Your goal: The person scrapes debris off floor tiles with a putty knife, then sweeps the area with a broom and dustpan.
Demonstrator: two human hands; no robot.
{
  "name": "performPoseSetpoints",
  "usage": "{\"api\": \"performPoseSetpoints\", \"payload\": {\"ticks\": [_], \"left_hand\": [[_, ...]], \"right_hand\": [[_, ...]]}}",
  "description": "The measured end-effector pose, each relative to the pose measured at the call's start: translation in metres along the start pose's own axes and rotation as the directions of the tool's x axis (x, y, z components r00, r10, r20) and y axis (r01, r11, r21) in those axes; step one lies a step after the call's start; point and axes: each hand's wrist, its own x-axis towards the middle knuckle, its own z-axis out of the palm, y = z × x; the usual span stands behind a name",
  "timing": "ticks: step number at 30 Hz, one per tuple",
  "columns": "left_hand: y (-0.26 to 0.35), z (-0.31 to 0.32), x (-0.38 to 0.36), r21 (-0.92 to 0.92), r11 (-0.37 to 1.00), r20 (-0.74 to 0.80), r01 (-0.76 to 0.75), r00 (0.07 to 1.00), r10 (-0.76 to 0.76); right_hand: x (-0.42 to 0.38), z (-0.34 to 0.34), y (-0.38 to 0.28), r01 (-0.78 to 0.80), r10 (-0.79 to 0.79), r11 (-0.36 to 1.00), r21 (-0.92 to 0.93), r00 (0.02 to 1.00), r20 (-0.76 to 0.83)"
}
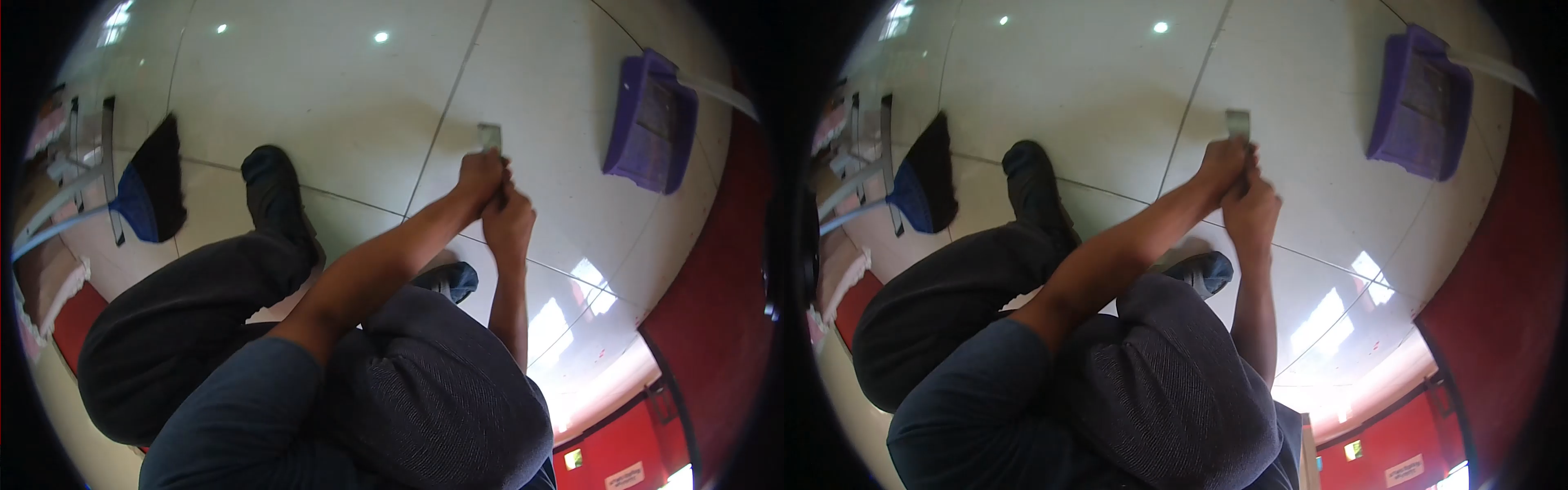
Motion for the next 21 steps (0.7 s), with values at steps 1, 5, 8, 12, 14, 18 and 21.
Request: {"api": "performPoseSetpoints", "payload": {"ticks": [1, 5, 8, 12, 14, 18, 21], "left_hand": [[0.003, 0.000, -0.002, -0.055, 0.998, -0.016, -0.032, 0.999, 0.032], [-0.006, -0.043, -0.055, -0.242, 0.970, -0.129, 0.010, 0.991, -0.042], [-0.002, -0.096, -0.076, -0.437, 0.899, -0.333, -0.032, 0.934, -0.129], [0.068, -0.144, -0.053, -0.394, 0.864, -0.336, -0.314, 0.924, 0.183], [0.060, -0.141, -0.065, -0.453, 0.879, -0.292, -0.150, 0.956, 0.013], [0.036, -0.144, -0.075, -0.568, 0.823, -0.237, 0.010, 0.956, -0.175], [0.095, -0.158, -0.063, -0.025, 0.989, -0.387, -0.144, 0.914, 0.123]], "right_hand": [[0.001, -0.002, -0.010, 0.047, -0.047, 0.998, -0.039, 0.999, 0.003], [-0.043, 0.013, -0.021, 0.174, -0.154, 0.980, -0.098, 0.971, 0.180], [-0.056, 0.050, -0.052, 0.228, -0.184, 0.972, -0.062, 0.895, 0.406], [0.000, 0.080, -0.133, 0.261, -0.094, 0.949, -0.177, 0.771, 0.629], [-0.012, 0.080, -0.123, 0.366, -0.221, 0.916, -0.162, 0.800, 0.558], [-0.031, 0.078, -0.123, 0.286, 0.040, 0.879, -0.381, 0.754, 0.656], [0.004, 0.106, -0.144, 0.384, -0.183, 0.895, -0.228, 0.781, 0.597]]}}
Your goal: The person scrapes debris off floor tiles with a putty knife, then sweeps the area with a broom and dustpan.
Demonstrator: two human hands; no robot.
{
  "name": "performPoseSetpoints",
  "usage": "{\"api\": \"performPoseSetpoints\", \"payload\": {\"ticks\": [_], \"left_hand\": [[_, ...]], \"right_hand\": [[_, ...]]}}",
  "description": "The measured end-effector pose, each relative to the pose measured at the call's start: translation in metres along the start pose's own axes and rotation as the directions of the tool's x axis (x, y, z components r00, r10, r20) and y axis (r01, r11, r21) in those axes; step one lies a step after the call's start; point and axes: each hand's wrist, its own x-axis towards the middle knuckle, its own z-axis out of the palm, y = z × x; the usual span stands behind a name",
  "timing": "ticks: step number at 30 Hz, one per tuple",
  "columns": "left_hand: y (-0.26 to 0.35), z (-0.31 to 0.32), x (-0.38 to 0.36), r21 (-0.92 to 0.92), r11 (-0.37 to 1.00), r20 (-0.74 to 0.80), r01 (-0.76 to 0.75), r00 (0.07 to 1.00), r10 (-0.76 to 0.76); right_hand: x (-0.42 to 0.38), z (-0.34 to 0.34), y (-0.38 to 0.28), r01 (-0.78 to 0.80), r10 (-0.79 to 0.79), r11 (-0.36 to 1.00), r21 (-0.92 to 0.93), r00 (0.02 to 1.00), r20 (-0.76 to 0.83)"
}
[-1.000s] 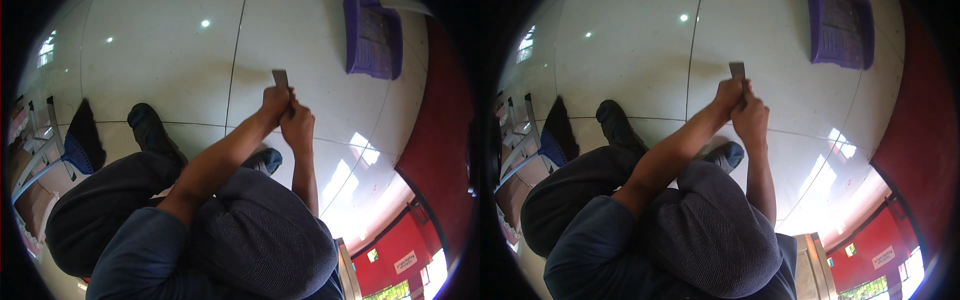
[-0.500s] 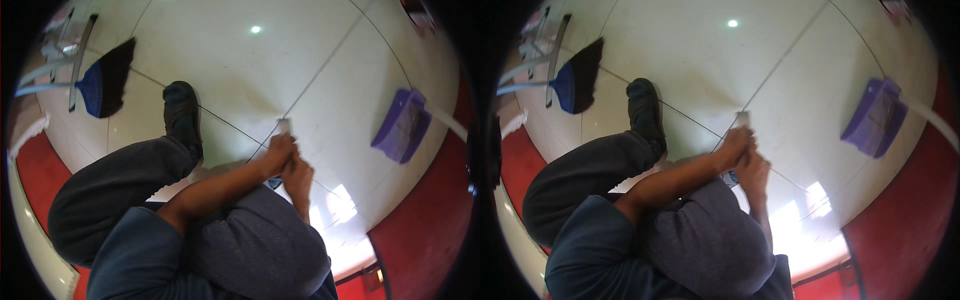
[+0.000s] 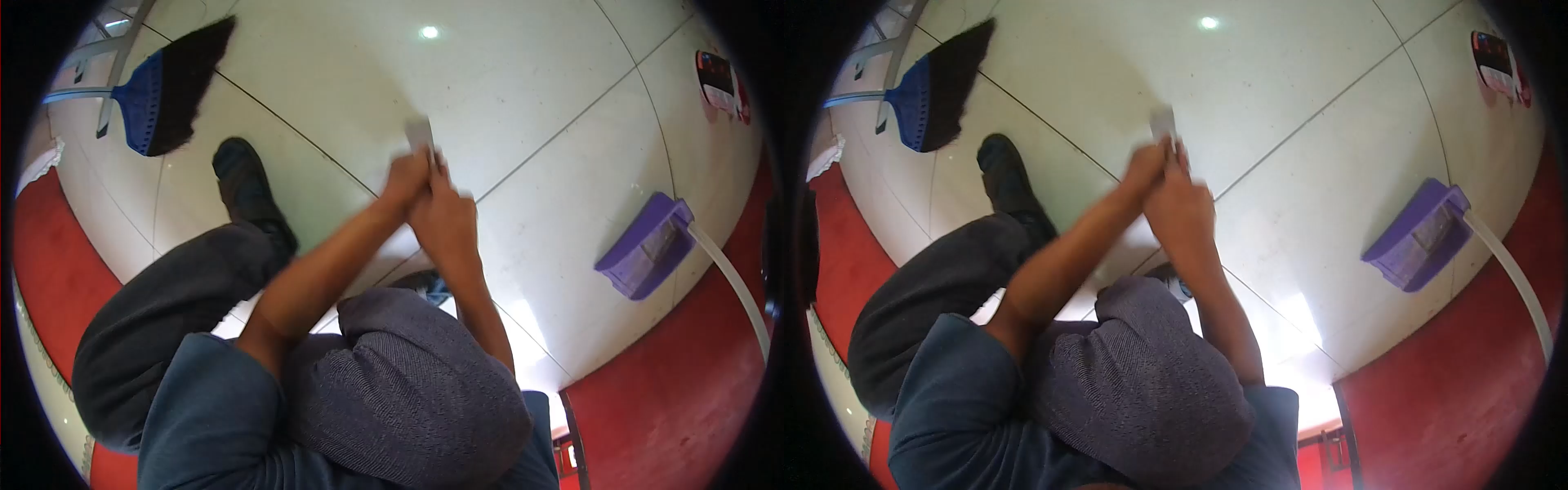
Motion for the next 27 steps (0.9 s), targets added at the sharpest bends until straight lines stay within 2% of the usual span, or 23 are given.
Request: {"api": "performPoseSetpoints", "payload": {"ticks": [1, 3, 4, 6, 9, 10, 13, 14, 17, 18, 21, 22, 23, 25, 27], "left_hand": [[0.018, 0.001, 0.016, -0.279, 0.959, 0.036, -0.051, 0.997, 0.063], [0.021, -0.007, 0.019, -0.449, 0.891, 0.117, 0.062, 0.993, -0.010], [0.015, -0.011, 0.014, -0.461, 0.880, 0.108, 0.113, 0.992, -0.071], [0.004, -0.013, 0.000, -0.472, 0.853, 0.102, 0.223, 0.975, -0.198], [0.023, -0.016, 0.018, -0.369, 0.929, 0.028, 0.033, 0.999, -0.025], [0.037, -0.018, 0.025, -0.326, 0.945, 0.041, 0.033, 0.999, -0.021], [0.028, -0.021, 0.021, -0.358, 0.931, 0.071, 0.066, 0.997, -0.043], [0.020, -0.019, 0.015, -0.415, 0.903, 0.067, 0.109, 0.994, -0.089], [0.022, -0.019, 0.025, -0.447, 0.884, 0.081, 0.135, 0.991, -0.110], [0.031, -0.020, 0.026, -0.348, 0.936, 0.084, 0.056, 0.996, -0.029], [0.040, -0.015, 0.016, -0.337, 0.941, 0.046, 0.017, 0.999, -0.001], [0.030, -0.009, 0.013, -0.427, 0.900, 0.035, 0.089, 0.996, -0.082], [0.013, -0.008, 0.001, -0.315, 0.945, 0.069, 0.088, 0.995, -0.069], [-0.005, 0.006, 0.002, -0.468, 0.858, 0.075, 0.214, 0.976, -0.202], [0.013, 0.014, 0.011, -0.273, 0.960, 0.078, 0.065, 0.996, -0.045]], "right_hand": [[0.019, -0.003, -0.006, 0.014, -0.014, 1.000, 0.009, 1.000, -0.002], [0.020, 0.001, -0.012, 0.106, -0.104, 0.994, 0.008, 0.988, -0.116], [0.013, 0.005, -0.013, 0.075, -0.075, 0.997, -0.002, 0.994, -0.077], [-0.002, 0.009, -0.013, 0.001, -0.001, 1.000, -0.019, 1.000, -0.006], [0.022, 0.007, -0.022, 0.136, -0.135, 0.991, -0.011, 0.969, -0.208], [0.029, -0.004, -0.033, 0.095, -0.089, 0.995, 0.029, 0.983, -0.161], [0.019, -0.012, -0.040, 0.056, -0.056, 0.998, 0.000, 0.996, -0.072], [0.013, -0.010, -0.040, 0.013, -0.012, 1.000, 0.019, 0.998, -0.063], [0.017, -0.013, -0.044, 0.005, -0.007, 1.000, -0.012, 0.995, -0.103], [0.025, -0.021, -0.048, 0.019, -0.020, 1.000, -0.012, 0.999, -0.038], [0.027, -0.011, -0.035, 0.090, -0.093, 0.996, -0.027, 0.985, -0.146], [0.014, -0.010, -0.032, 0.097, -0.103, 0.993, -0.062, 0.990, -0.100], [0.000, -0.007, -0.027, 0.028, -0.029, 0.999, -0.030, 0.999, -0.041], [-0.013, 0.003, -0.010, 0.041, -0.039, 0.999, 0.010, 0.989, -0.145], [0.002, -0.008, -0.012, -0.025, 0.023, 1.000, -0.008, 0.976, -0.216]]}}
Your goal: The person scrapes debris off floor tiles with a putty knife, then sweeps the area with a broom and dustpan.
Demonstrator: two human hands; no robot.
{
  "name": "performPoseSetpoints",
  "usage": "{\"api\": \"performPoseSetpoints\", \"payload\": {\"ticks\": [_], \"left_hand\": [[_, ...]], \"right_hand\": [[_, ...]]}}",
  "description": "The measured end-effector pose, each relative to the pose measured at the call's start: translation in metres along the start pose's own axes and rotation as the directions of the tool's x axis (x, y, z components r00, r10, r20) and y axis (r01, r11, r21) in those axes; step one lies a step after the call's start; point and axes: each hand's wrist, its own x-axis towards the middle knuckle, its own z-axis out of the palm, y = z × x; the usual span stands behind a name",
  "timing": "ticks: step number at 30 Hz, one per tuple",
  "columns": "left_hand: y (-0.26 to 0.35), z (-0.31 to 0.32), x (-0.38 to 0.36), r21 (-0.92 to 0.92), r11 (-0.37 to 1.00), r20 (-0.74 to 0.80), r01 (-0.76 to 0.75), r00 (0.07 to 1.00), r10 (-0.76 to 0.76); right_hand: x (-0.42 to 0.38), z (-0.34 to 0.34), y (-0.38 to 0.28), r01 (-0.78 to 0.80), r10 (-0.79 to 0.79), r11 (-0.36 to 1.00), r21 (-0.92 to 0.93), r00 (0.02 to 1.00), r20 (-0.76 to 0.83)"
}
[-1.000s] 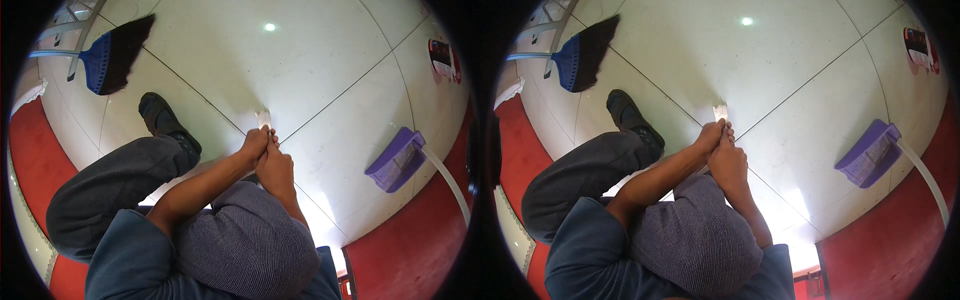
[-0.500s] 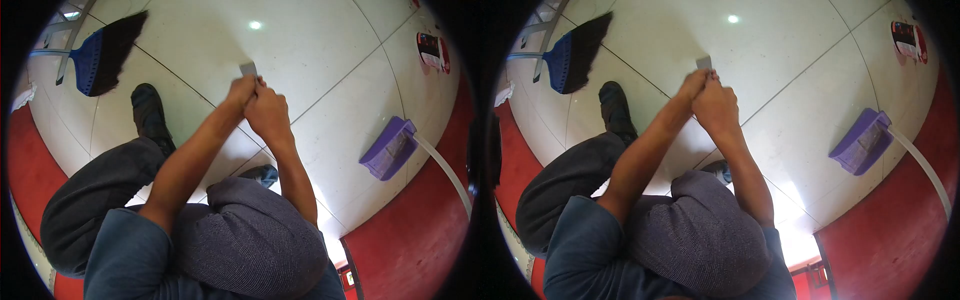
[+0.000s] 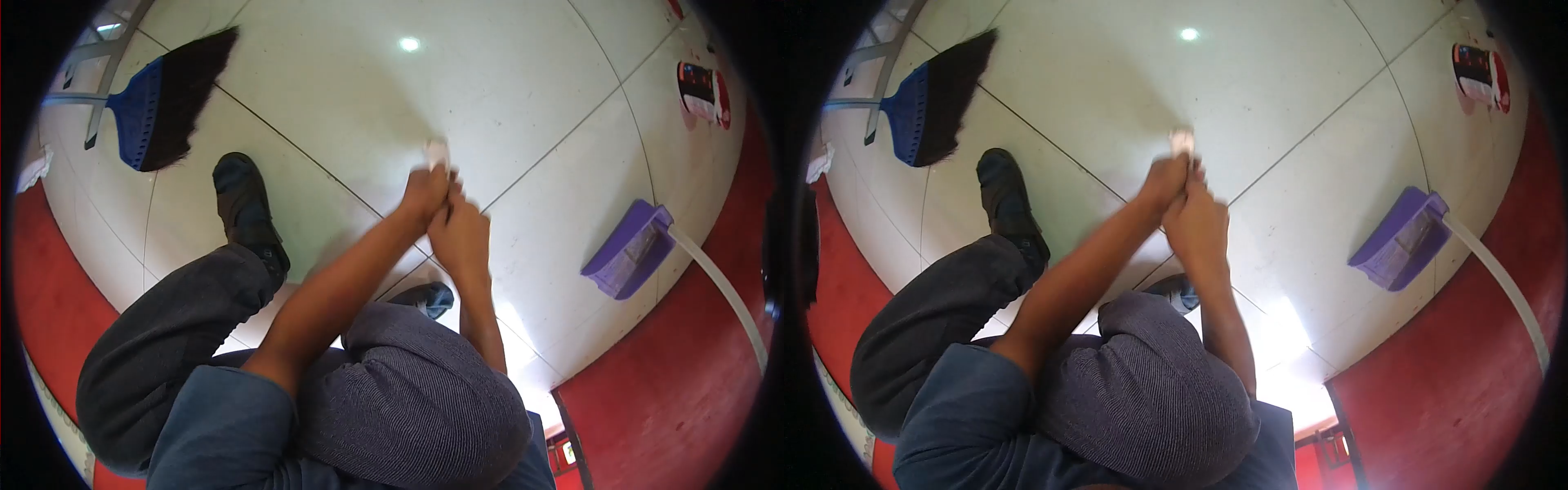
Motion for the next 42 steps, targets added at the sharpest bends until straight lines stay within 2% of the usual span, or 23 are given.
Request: {"api": "performPoseSetpoints", "payload": {"ticks": [1, 2, 4, 6, 8, 10, 12, 13, 16, 17, 20, 22, 24, 26, 27, 30, 32, 36, 37, 38, 39, 40, 42], "left_hand": [[0.012, 0.010, 0.020, -0.038, 0.999, 0.034, 0.009, 0.999, -0.008], [0.028, 0.015, 0.042, -0.001, 0.999, 0.148, -0.050, 0.988, 0.049], [0.042, 0.030, 0.036, 0.065, 0.998, 0.162, -0.019, 0.987, 0.009], [0.011, 0.031, 0.012, 0.054, 0.991, 0.048, 0.125, 0.991, -0.127], [-0.031, 0.024, 0.013, -0.051, 0.986, 0.049, 0.160, 0.986, -0.158], [-0.013, 0.041, 0.016, 0.056, 0.990, 0.033, 0.127, 0.991, -0.129], [0.020, 0.060, 0.039, 0.171, 0.985, 0.224, 0.033, 0.972, -0.071], [0.031, 0.074, 0.045, 0.144, 0.986, 0.205, 0.080, 0.973, -0.108], [0.005, 0.076, 0.023, 0.132, 0.972, 0.133, 0.195, 0.968, -0.212], [0.001, 0.080, 0.016, 0.078, 0.969, 0.044, 0.233, 0.971, -0.236], [0.009, 0.093, 0.039, 0.100, 0.983, 0.163, 0.157, 0.972, -0.172], [0.032, 0.108, 0.051, 0.132, 0.988, 0.184, 0.081, 0.977, -0.105], [0.027, 0.103, 0.040, 0.174, 0.983, 0.195, 0.066, 0.976, -0.100], [0.000, 0.082, 0.026, 0.132, 0.979, 0.103, 0.153, 0.981, -0.167], [-0.004, 0.078, 0.019, 0.051, 0.980, 0.088, 0.193, 0.976, -0.197], [-0.003, 0.087, 0.045, 0.059, 0.990, 0.169, 0.131, 0.976, -0.139], [0.022, 0.106, 0.058, 0.075, 0.996, 0.198, 0.046, 0.978, -0.060], [-0.010, 0.073, 0.023, 0.185, 0.973, 0.116, 0.137, 0.980, -0.160], [-0.023, 0.064, 0.012, 0.124, 0.973, 0.090, 0.196, 0.974, -0.208], [-0.030, 0.059, 0.009, 0.060, 0.966, 0.071, 0.250, 0.965, -0.254], [-0.025, 0.061, 0.009, 0.044, 0.951, 0.092, 0.305, 0.947, -0.307], [-0.017, 0.068, 0.015, 0.122, 0.969, 0.117, 0.215, 0.967, -0.229], [0.003, 0.096, 0.041, 0.261, 0.965, 0.188, 0.032, 0.979, -0.083]], "right_hand": [[0.019, 0.001, 0.002, 0.080, -0.077, 0.997, 0.023, 0.991, -0.114], [0.038, -0.009, -0.008, 0.056, -0.052, 0.998, 0.035, 0.992, -0.116], [0.043, -0.024, -0.010, 0.035, -0.026, 0.996, 0.085, 0.995, -0.098], [0.014, -0.026, 0.003, -0.030, 0.033, 0.998, 0.059, 0.998, -0.059], [-0.009, -0.021, 0.017, -0.124, 0.125, 0.988, 0.090, 0.992, -0.011], [0.005, -0.031, 0.018, -0.138, 0.139, 0.990, 0.030, 0.989, -0.041], [0.041, -0.045, 0.013, -0.158, 0.161, 0.987, 0.040, 0.984, -0.077], [0.049, -0.047, 0.017, -0.174, 0.187, 0.977, 0.123, 0.976, -0.109], [0.023, -0.056, 0.025, -0.198, 0.208, 0.976, 0.092, 0.970, -0.125], [0.018, -0.047, 0.036, -0.151, 0.178, 0.974, 0.171, 0.971, -0.161], [0.042, -0.062, 0.037, -0.202, 0.215, 0.974, 0.105, 0.969, -0.125], [0.066, -0.065, 0.040, -0.201, 0.221, 0.969, 0.146, 0.964, -0.145], [0.053, -0.068, 0.036, -0.148, 0.165, 0.982, 0.114, 0.974, -0.157], [0.023, -0.052, 0.041, -0.152, 0.159, 0.987, 0.057, 0.976, -0.151], [0.019, -0.049, 0.038, -0.090, 0.103, 0.992, 0.085, 0.981, -0.162], [0.039, -0.059, 0.043, -0.148, 0.155, 0.987, 0.063, 0.978, -0.136], [0.066, -0.067, 0.044, -0.133, 0.158, 0.973, 0.188, 0.980, -0.124], [0.017, -0.044, 0.056, -0.106, 0.112, 0.993, 0.051, 0.985, -0.132], [0.000, -0.039, 0.053, -0.105, 0.115, 0.989, 0.102, 0.989, -0.094], [-0.007, -0.026, 0.058, -0.007, 0.041, 0.987, 0.158, 0.976, -0.216], [0.000, -0.031, 0.057, -0.063, 0.088, 0.989, 0.135, 0.978, -0.188], [0.003, -0.038, 0.054, -0.126, 0.141, 0.986, 0.108, 0.979, -0.150], [0.039, -0.058, 0.046, -0.157, 0.179, 0.981, 0.118, 0.962, -0.205]]}}
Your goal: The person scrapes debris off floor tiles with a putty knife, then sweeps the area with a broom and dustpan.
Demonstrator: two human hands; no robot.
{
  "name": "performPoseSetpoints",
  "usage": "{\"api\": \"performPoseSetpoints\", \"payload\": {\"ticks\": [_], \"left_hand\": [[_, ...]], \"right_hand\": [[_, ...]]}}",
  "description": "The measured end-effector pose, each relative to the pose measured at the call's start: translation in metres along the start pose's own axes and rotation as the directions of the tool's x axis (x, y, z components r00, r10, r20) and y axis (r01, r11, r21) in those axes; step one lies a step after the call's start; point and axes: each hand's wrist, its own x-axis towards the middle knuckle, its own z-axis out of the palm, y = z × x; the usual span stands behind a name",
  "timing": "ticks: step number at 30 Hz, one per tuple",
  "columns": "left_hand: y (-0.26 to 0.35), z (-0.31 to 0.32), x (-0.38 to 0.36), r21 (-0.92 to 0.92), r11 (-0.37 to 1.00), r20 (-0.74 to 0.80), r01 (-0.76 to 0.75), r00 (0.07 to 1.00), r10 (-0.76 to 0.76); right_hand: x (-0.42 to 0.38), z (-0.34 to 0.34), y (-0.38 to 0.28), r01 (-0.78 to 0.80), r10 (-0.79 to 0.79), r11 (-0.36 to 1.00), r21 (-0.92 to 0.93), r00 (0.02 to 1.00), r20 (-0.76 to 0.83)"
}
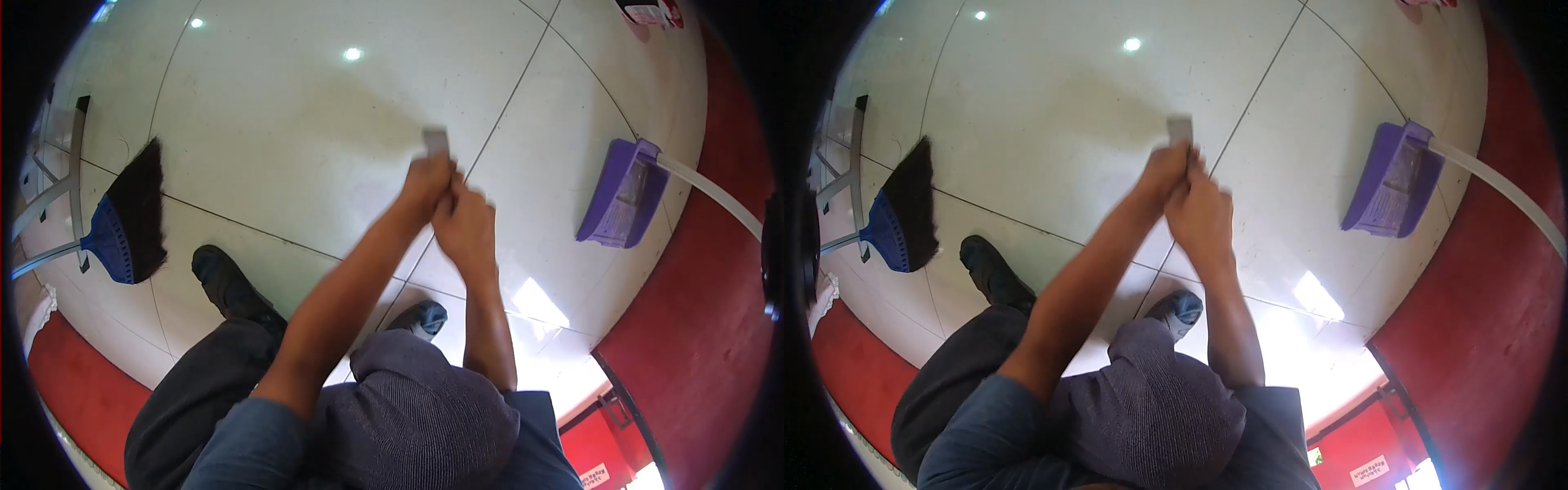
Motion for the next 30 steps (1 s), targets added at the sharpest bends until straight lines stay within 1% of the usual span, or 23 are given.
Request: {"api": "performPoseSetpoints", "payload": {"ticks": [1, 2, 4, 5, 6, 8, 9, 10, 12, 14, 15, 18, 19, 20, 22, 23, 24, 25, 26, 28, 29, 30], "left_hand": [[0.012, 0.008, 0.011, -0.032, 0.999, 0.043, 0.041, 0.998, -0.040], [0.023, 0.018, 0.018, -0.061, 0.995, 0.094, 0.074, 0.993, -0.068], [0.003, 0.031, 0.017, -0.159, 0.973, 0.086, 0.168, 0.984, -0.155], [-0.007, 0.035, 0.018, -0.128, 0.979, 0.053, 0.158, 0.987, -0.152], [-0.009, 0.036, 0.015, -0.098, 0.984, 0.018, 0.150, 0.989, -0.149], [0.001, 0.040, 0.036, -0.048, 0.999, 0.078, 0.013, 0.997, -0.009], [0.004, 0.046, 0.046, -0.032, 0.998, 0.114, -0.045, 0.992, 0.049], [0.023, 0.050, 0.046, 0.064, 0.997, 0.157, -0.052, 0.987, 0.041], [0.025, 0.057, 0.035, 0.046, 0.999, 0.058, 0.019, 0.998, -0.022], [0.001, 0.048, 0.018, 0.002, 0.990, 0.024, 0.141, 0.990, -0.141], [-0.004, 0.052, 0.013, -0.118, 0.982, -0.014, 0.146, 0.989, -0.149], [0.002, 0.057, 0.036, -0.061, 0.997, 0.091, 0.044, 0.995, -0.039], [0.010, 0.060, 0.055, 0.013, 1.000, 0.144, 0.010, 0.989, -0.012], [0.025, 0.068, 0.054, 0.066, 0.996, 0.081, 0.065, 0.994, -0.071], [0.008, 0.065, 0.038, 0.007, 0.996, 0.100, 0.091, 0.991, -0.092], [-0.013, 0.060, 0.033, -0.033, 0.991, 0.065, 0.132, 0.989, -0.129], [-0.032, 0.058, 0.028, -0.073, 0.984, 0.030, 0.165, 0.986, -0.164], [-0.035, 0.058, 0.020, -0.098, 0.979, 0.004, 0.179, 0.984, -0.179], [-0.032, 0.058, 0.027, -0.048, 0.988, 0.037, 0.147, 0.989, -0.145], [-0.019, 0.067, 0.041, 0.046, 0.993, 0.107, 0.107, 0.988, -0.111], [-0.007, 0.073, 0.050, 0.115, 0.993, 0.215, -0.004, 0.976, -0.021], [0.013, 0.085, 0.040, 0.128, 0.987, 0.131, 0.101, 0.984, -0.117]], "right_hand": [[0.014, -0.001, -0.003, -0.041, 0.042, 0.999, 0.031, 0.998, -0.042], [0.012, -0.007, 0.000, -0.045, 0.047, 0.998, 0.037, 0.998, -0.033], [0.009, -0.019, 0.012, -0.053, 0.055, 0.997, 0.060, 0.998, -0.027], [0.003, -0.016, 0.019, -0.111, 0.115, 0.987, 0.113, 0.993, -0.032], [0.007, -0.017, 0.021, -0.093, 0.097, 0.992, 0.085, 0.994, -0.051], [0.024, -0.016, 0.031, -0.062, 0.063, 0.998, 0.014, 0.994, -0.089], [0.039, -0.021, 0.027, -0.043, 0.048, 0.998, 0.050, 0.994, -0.102], [0.050, -0.029, 0.024, -0.074, 0.080, 0.989, 0.130, 0.996, -0.046], [0.043, -0.033, 0.027, -0.068, 0.076, 0.992, 0.104, 0.994, -0.082], [0.012, -0.030, 0.027, -0.051, 0.059, 0.995, 0.086, 0.993, -0.099], [0.008, -0.027, 0.028, -0.023, 0.034, 0.992, 0.124, 0.995, -0.095], [0.033, -0.032, 0.035, -0.120, 0.124, 0.988, 0.094, 0.992, -0.032], [0.047, -0.039, 0.028, -0.115, 0.120, 0.990, 0.085, 0.991, -0.052], [0.041, -0.038, 0.030, -0.138, 0.142, 0.987, 0.080, 0.989, -0.047], [0.035, -0.043, 0.029, -0.163, 0.168, 0.984, 0.077, 0.984, -0.062], [0.017, -0.036, 0.041, -0.095, 0.098, 0.995, 0.037, 0.993, -0.069], [0.002, -0.027, 0.053, -0.015, 0.022, 0.998, 0.056, 0.992, -0.123], [-0.002, -0.026, 0.055, -0.067, 0.075, 0.995, 0.073, 0.990, -0.115], [-0.004, -0.022, 0.058, -0.125, 0.133, 0.988, 0.089, 0.986, -0.098], [0.021, -0.037, 0.049, -0.142, 0.151, 0.984, 0.111, 0.985, -0.078], [0.034, -0.042, 0.045, -0.160, 0.174, 0.978, 0.135, 0.979, -0.106], [0.028, -0.041, 0.049, -0.153, 0.165, 0.983, 0.104, 0.979, -0.121]]}}
